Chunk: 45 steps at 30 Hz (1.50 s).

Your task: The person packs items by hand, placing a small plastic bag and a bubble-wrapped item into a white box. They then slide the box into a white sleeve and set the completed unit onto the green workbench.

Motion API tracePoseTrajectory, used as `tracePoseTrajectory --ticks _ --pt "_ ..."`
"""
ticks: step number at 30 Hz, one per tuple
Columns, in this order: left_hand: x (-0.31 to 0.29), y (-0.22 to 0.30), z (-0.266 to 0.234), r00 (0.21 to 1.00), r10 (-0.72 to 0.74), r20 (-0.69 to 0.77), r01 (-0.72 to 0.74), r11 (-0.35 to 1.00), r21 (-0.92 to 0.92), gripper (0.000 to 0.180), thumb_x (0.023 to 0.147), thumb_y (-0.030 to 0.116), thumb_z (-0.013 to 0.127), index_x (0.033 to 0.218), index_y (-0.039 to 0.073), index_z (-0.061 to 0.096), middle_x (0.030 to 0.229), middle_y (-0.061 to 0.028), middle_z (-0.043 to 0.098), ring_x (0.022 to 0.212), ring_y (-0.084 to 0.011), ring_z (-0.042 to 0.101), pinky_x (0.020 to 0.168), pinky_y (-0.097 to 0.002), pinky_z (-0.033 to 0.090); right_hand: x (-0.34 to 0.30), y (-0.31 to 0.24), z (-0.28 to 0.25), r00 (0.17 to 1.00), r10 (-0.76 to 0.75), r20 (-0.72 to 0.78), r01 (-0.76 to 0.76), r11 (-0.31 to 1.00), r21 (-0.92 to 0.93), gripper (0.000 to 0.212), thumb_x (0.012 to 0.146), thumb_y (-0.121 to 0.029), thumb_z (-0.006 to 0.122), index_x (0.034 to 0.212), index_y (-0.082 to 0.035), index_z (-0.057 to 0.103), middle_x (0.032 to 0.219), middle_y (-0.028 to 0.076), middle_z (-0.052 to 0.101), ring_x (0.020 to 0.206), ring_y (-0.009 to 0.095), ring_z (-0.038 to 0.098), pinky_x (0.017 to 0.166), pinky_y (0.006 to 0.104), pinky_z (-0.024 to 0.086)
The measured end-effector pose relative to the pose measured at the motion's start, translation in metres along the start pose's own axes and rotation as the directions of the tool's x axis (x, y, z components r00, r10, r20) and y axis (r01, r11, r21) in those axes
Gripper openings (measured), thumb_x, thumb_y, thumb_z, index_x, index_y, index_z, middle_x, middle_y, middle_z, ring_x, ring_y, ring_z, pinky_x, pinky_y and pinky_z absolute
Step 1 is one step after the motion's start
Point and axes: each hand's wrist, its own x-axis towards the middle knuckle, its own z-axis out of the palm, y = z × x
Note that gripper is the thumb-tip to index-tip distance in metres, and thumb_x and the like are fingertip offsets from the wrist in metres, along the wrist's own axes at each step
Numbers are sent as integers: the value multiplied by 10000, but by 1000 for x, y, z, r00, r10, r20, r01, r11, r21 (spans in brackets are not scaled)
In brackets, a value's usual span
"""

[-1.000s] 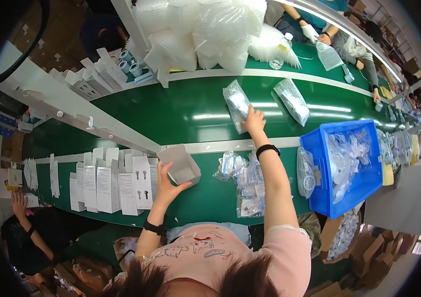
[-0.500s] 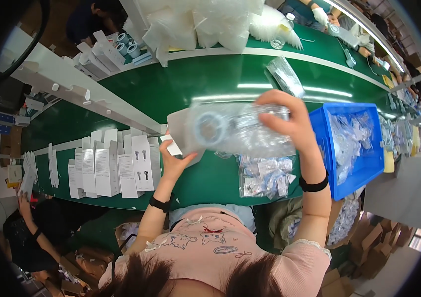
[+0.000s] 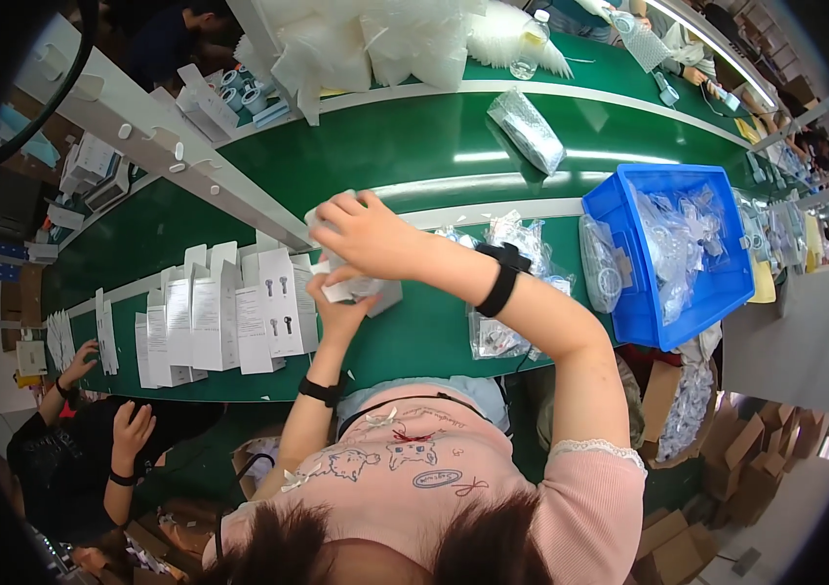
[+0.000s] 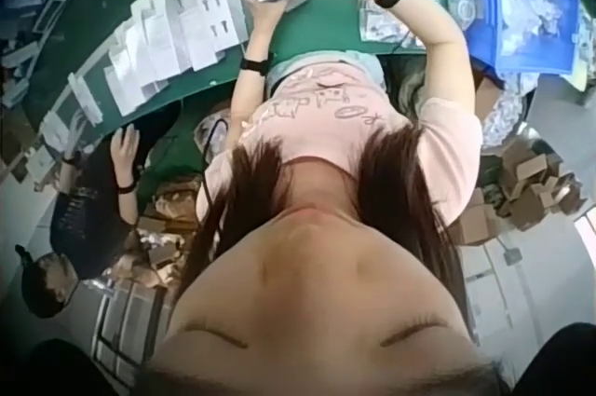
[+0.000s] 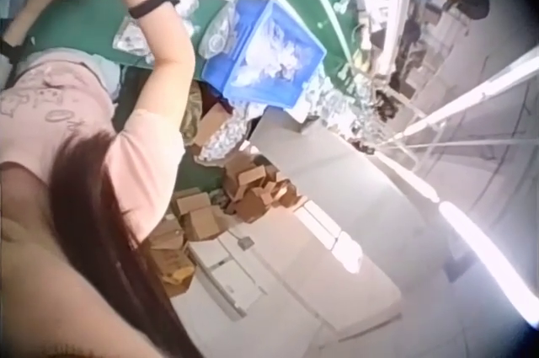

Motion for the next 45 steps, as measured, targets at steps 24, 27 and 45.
tracePoseTrajectory --ticks 24,27,45 --pt "38 53 -23 973 -187 -137 197 978 64 94 622 51 679 634 -3 602 653 -40 520 545 -119 434 483 -250 315 -104 -22 -12 345 886 -309 -374 432 821 268 686 94 562 920 -27 512 919 110 567 752 185 580 628 248 473" --pt "42 50 -22 968 -201 -148 207 978 24 92 618 44 679 640 -7 606 574 -8 475 482 -80 360 437 -235 253 -92 -33 -16 816 527 -238 -363 788 498 181 707 21 588 875 -41 565 939 116 560 697 229 571 627 282 480" --pt "3 3 -86 931 -298 -209 338 491 803 820 637 113 702 1311 53 238 1359 -211 216 1268 -385 174 1021 -427 190 -142 -18 78 796 590 133 -511 538 671 763 565 -243 784 1188 -22 403 1217 130 430 1213 224 316 994 367 260"
